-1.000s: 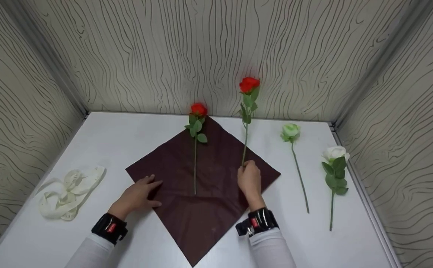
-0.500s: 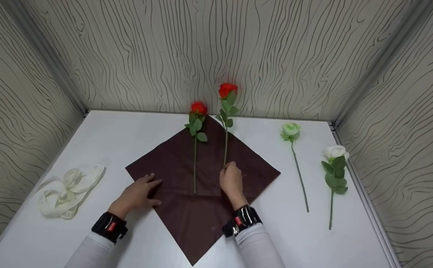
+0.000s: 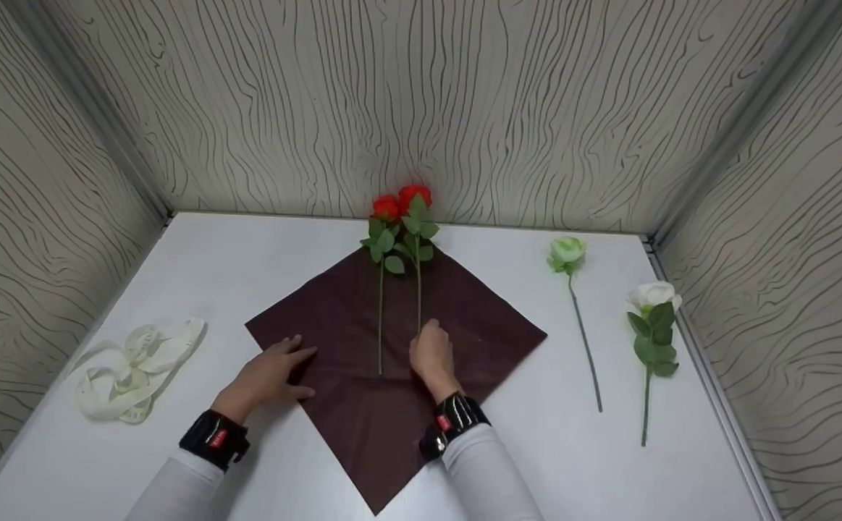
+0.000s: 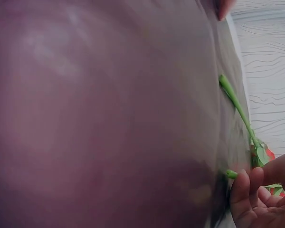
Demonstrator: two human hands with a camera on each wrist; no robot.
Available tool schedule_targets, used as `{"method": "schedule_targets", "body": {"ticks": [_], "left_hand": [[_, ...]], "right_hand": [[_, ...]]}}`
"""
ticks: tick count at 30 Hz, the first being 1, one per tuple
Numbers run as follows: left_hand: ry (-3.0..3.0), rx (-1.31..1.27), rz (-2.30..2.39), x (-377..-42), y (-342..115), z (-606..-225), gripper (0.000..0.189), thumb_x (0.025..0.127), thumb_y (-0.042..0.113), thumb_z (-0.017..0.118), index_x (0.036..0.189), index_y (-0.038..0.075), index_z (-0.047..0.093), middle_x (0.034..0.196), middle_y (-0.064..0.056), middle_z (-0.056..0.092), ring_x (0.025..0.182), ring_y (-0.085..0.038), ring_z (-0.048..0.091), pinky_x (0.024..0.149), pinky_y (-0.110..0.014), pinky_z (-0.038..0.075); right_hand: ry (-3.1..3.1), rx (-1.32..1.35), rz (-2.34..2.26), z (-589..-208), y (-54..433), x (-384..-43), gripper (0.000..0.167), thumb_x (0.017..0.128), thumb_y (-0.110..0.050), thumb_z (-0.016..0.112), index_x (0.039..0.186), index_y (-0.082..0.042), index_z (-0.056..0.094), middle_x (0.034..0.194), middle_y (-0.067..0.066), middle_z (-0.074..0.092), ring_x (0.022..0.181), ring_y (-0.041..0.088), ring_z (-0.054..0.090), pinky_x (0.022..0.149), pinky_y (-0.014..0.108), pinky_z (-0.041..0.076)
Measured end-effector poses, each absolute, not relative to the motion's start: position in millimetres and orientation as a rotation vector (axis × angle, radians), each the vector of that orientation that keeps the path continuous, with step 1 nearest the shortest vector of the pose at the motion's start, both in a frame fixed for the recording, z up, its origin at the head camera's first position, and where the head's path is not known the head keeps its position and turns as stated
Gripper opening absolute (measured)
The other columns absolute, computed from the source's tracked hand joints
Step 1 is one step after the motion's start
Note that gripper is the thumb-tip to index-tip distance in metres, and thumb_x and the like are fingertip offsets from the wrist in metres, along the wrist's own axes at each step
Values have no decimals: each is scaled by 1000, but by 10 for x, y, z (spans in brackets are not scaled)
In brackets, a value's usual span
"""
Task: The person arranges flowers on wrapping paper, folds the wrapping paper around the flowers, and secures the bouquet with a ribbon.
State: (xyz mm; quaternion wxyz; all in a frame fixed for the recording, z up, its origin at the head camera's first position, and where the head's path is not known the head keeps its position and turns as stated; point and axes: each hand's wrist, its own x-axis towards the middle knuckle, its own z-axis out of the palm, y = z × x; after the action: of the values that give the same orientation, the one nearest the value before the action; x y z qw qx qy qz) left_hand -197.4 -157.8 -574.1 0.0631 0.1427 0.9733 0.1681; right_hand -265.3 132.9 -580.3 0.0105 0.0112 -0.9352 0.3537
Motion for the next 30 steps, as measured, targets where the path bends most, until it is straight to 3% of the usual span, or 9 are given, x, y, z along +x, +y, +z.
{"method": "schedule_targets", "body": {"ticks": [6, 10, 15, 23, 30], "left_hand": [[2934, 424, 505, -1961, -1577, -5741, 75, 79, 42, 80, 141, 9, 54, 149, -24, 39, 138, -40, 34, 109, -53, 32], [2946, 442, 522, -1959, -1575, -5741, 74, 79, 41, 81, 140, 8, 55, 147, -26, 40, 137, -42, 35, 107, -54, 33], [2960, 456, 505, -1971, -1582, -5743, 74, 79, 42, 81, 139, 7, 56, 146, -26, 41, 136, -42, 36, 107, -54, 34], [2949, 456, 495, -1987, -1581, -5740, 75, 79, 43, 81, 140, 8, 55, 146, -27, 41, 137, -42, 36, 107, -54, 34], [2953, 461, 506, -1996, -1581, -5742, 74, 78, 42, 81, 138, 7, 56, 146, -27, 42, 136, -43, 37, 106, -54, 34]], "right_hand": [[-2908, 67, 1088, -5856, 1295, -2646, 12, 91, -3, 60, 97, 7, 58, 68, 9, 61, 48, 17, 59, 68, 42, 54], [-2889, 155, 1111, -5870, 1308, -2640, 27, 90, -1, 61, 114, 11, 61, 68, 6, 62, 48, 13, 57, 65, 38, 54], [-2873, 263, 1152, -5880, 1331, -2640, 49, 89, 2, 62, 136, 9, 51, 66, 2, 60, 55, 12, 54, 58, 33, 50], [-2930, 284, 1206, -5900, 1346, -2660, 52, 89, -3, 67, 139, 3, 51, 69, 0, 57, 57, 11, 51, 56, 29, 46], [-2919, 306, 1231, -5918, 1375, -2677, 52, 88, 0, 67, 137, 7, 52, 69, 1, 58, 58, 12, 52, 58, 31, 47]]}}
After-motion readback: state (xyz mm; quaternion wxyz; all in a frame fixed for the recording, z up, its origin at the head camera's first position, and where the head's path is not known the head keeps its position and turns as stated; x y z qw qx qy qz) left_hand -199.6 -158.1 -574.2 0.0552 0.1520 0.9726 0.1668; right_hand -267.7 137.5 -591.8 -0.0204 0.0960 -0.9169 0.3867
